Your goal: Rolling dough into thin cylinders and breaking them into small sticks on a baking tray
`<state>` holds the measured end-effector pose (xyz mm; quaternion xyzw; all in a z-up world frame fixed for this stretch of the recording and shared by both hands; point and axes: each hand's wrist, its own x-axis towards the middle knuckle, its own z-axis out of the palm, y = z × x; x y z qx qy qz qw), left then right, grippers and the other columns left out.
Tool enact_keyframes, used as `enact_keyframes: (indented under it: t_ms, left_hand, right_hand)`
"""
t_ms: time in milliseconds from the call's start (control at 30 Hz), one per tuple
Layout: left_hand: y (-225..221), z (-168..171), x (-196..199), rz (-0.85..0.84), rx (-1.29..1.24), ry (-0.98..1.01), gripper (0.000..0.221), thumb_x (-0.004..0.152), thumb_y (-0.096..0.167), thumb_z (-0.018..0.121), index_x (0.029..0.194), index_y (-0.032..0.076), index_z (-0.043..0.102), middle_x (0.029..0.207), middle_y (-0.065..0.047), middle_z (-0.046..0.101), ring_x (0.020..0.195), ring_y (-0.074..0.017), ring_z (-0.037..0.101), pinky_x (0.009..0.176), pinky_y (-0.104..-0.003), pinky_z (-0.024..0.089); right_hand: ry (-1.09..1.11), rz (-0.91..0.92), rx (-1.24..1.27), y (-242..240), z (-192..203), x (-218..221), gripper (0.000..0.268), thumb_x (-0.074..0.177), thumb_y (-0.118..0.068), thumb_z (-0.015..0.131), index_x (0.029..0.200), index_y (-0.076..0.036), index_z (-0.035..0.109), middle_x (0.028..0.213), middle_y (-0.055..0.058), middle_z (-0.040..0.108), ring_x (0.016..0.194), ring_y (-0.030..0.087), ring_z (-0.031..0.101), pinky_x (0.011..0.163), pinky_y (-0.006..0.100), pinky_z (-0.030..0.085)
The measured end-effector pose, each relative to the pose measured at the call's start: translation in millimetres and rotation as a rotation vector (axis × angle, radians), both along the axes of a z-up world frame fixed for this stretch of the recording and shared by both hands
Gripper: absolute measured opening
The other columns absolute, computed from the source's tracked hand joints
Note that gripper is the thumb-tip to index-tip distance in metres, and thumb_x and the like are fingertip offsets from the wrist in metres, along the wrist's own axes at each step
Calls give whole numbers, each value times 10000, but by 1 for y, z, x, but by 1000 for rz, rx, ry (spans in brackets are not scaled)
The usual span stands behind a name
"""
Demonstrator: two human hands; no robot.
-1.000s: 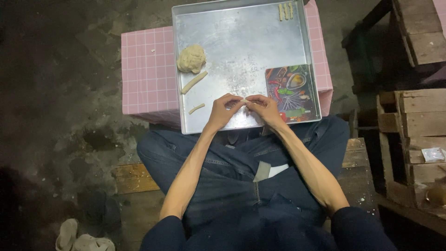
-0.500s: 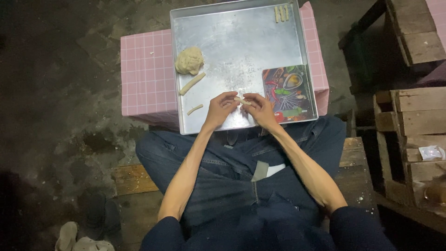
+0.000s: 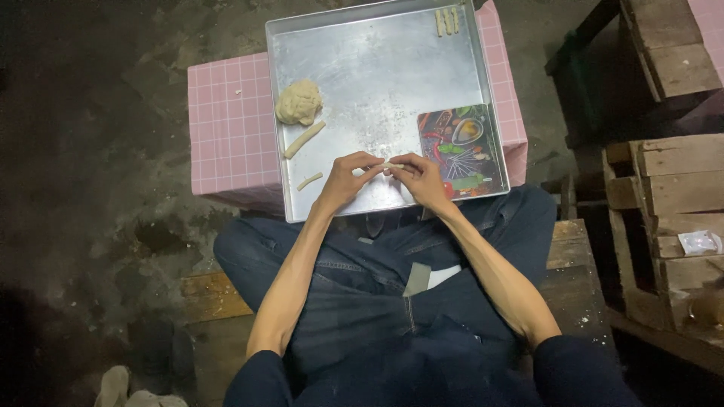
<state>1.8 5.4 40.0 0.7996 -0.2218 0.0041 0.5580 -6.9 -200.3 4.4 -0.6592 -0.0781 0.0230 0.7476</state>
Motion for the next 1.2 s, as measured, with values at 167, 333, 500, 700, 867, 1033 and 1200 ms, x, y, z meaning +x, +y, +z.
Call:
enact_keyframes:
  t_ms: [167,333,500,700,867,1033,1200]
  left_hand:
    - [-6,1,4,8,-107,138,244,906,57,799,1144,27,759,1005,-219,748,950,-306,736,838,-361,607]
    - [-23,-3,22,36,-261,270,297,861,90,855,1136,32,758,1033,-165,753,967,-214,713,846,-306,603]
    - [-46,-2,43,88,-341,362,291,855,142,876,1115,61,775,1024,-120,764,937,-153,711,820,-260,614]
    - [-69,-14,70,83,-375,334,309,906,147,840,1186,54,750,1078,-149,756,983,-179,718,808,-294,623]
    - [-84,-53,128,110,-376,265,408,861,85,858,1230,36,689,1046,-126,739,946,-162,721,801,-296,631]
    - [-98,-53,183,118,-337,249,345,825,29,846,1133,18,690,1016,-175,735,885,-208,755,750,-324,645]
    - [-118,-74,257,237,-20,275,228,837,102,799,1056,76,739,975,-118,738,827,-244,768,616,-318,661]
  right_hand:
    - [-62,-27,-38,-5,-5,5,237,901,57,755,1132,4,746,1022,152,702,909,171,727,768,270,607]
    - [-47,-103,26,-12,-2,5,288,915,70,732,1201,39,713,1117,209,713,985,239,738,837,319,634]
    - [-64,-249,-13,-15,21,4,248,947,50,708,1194,31,710,1125,211,740,971,223,748,830,296,645]
    - [-318,-368,-239,-25,38,10,422,890,-55,839,1288,-54,697,1277,187,700,1151,339,687,901,430,612]
    - [-493,-439,-446,-58,36,23,351,919,-56,798,1255,-59,695,1347,179,634,1129,367,678,931,480,564]
    - [-471,-525,-458,-79,40,32,232,955,-39,749,1186,-28,721,1188,148,678,985,313,720,817,404,593]
    - [-408,-589,-430,-92,24,42,231,911,7,746,1130,-66,729,1133,107,673,1003,304,701,878,393,556]
